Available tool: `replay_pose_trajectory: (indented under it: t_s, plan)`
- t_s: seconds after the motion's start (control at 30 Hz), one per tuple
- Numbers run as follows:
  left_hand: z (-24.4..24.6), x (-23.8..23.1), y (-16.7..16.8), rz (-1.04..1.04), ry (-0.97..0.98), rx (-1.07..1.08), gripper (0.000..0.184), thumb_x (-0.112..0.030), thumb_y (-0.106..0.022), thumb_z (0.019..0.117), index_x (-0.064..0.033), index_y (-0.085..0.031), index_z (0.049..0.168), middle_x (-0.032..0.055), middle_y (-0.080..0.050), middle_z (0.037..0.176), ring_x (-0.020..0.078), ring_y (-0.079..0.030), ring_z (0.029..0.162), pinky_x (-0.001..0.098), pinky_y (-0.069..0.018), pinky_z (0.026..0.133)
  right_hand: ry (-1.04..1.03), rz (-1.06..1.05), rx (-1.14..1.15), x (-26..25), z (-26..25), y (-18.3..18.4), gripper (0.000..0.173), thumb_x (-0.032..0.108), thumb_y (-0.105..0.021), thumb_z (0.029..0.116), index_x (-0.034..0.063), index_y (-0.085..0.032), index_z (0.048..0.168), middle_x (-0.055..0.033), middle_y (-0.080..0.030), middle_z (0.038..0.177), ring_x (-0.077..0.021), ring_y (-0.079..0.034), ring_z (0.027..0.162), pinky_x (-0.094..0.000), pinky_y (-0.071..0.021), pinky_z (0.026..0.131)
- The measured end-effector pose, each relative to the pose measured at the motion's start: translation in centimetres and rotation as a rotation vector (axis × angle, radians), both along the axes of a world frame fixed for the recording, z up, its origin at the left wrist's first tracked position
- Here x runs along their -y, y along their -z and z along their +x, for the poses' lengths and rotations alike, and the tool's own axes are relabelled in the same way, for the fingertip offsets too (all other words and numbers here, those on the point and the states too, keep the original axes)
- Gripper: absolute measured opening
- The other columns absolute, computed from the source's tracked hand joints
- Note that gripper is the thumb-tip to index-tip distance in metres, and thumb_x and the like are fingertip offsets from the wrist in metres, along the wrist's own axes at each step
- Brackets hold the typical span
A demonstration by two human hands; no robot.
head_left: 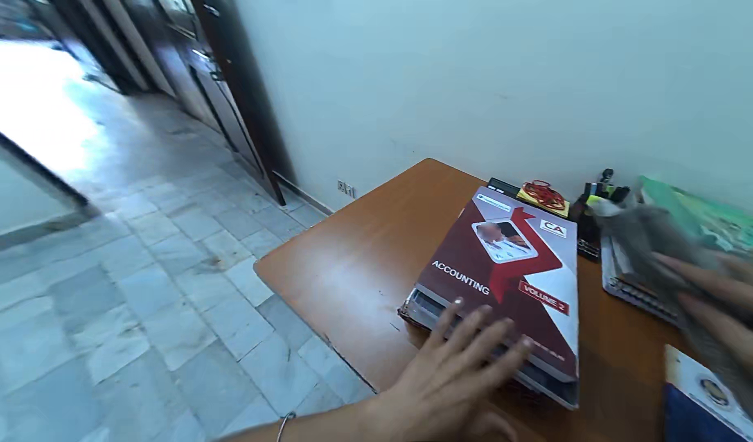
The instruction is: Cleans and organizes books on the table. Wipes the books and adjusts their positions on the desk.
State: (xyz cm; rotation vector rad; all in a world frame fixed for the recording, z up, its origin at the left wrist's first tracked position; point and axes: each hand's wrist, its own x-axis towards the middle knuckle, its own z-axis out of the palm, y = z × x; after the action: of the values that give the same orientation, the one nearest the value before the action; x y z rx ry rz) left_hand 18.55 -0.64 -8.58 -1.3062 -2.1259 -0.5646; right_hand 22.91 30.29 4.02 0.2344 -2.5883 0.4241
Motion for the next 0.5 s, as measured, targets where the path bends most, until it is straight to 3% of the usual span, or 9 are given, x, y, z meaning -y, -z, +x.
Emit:
replay_pose_trajectory:
  t_s: [0.07, 0.2, 0.33, 0.4, 0.5]
  plan:
    - [-0.9, 1.9, 1.5, 0.034, -0.106, 0.010, 0.070, -0.071, -0.041, 0.0954, -0.0275, -0.046, 0.149, 0.0074, -0.056, 0.143, 0.0305, -0.047, 0.139, 0.0559, -0.0322, 0.114, -0.109, 0.046, -0.045, 1.3, -5.1, 2.4, 0.041, 0.024, -0.054, 0.0914, 0.0108, -0.075, 0.124, -0.0208, -0.067, 0.126, -0.0382, -0.066, 0.109, -0.0576, -0.0534, 0.086]
    - [-1.5, 3.7, 3.2, 0.125, -0.234, 0.032, 0.072, -0.076, -0.028, 0.0962, -0.0302, -0.044, 0.150, 0.0060, -0.053, 0.143, 0.0262, -0.042, 0.142, 0.0514, -0.0232, 0.119, -0.310, 0.081, -0.022, 6.9, -9.1, 5.3, 0.039, 0.025, -0.052, 0.0932, 0.0211, -0.076, 0.124, -0.0111, -0.069, 0.127, -0.0315, -0.068, 0.106, -0.0521, -0.0571, 0.081]
    - [-1.3, 4.5, 3.6, 0.288, -0.257, 0.041, 0.058, -0.071, -0.035, 0.0987, -0.0297, -0.056, 0.133, 0.0018, -0.054, 0.129, 0.0183, -0.044, 0.135, 0.0434, -0.0196, 0.120, -0.543, 0.155, -0.042, 11.9, -7.5, 6.9, 0.039, 0.020, -0.049, 0.0947, 0.0275, -0.075, 0.124, -0.0116, -0.071, 0.126, -0.0295, -0.070, 0.093, -0.0443, -0.0571, 0.070]
    - [-1.0, 4.8, 3.8, 0.349, -0.251, 0.066, 0.049, -0.067, -0.039, 0.0999, -0.0287, -0.059, 0.124, 0.0000, -0.052, 0.122, 0.0147, -0.046, 0.129, 0.0390, -0.0202, 0.120, -0.628, 0.235, -0.072, 13.1, -7.4, 7.8, 0.040, 0.018, -0.046, 0.0958, 0.0290, -0.073, 0.123, -0.0112, -0.069, 0.129, -0.0280, -0.068, 0.089, -0.0401, -0.0523, 0.067]
    - [-0.8, 5.3, 4.7, 0.404, -0.262, 0.096, 0.047, -0.064, -0.039, 0.1017, -0.0276, -0.060, 0.123, -0.0002, -0.052, 0.122, 0.0134, -0.046, 0.129, 0.0365, -0.0213, 0.119, -0.669, 0.211, -0.023, 12.9, -8.9, 7.8, 0.042, 0.016, -0.046, 0.0941, 0.0305, -0.075, 0.121, -0.0084, -0.070, 0.127, -0.0268, -0.068, 0.091, -0.0407, -0.0532, 0.067]
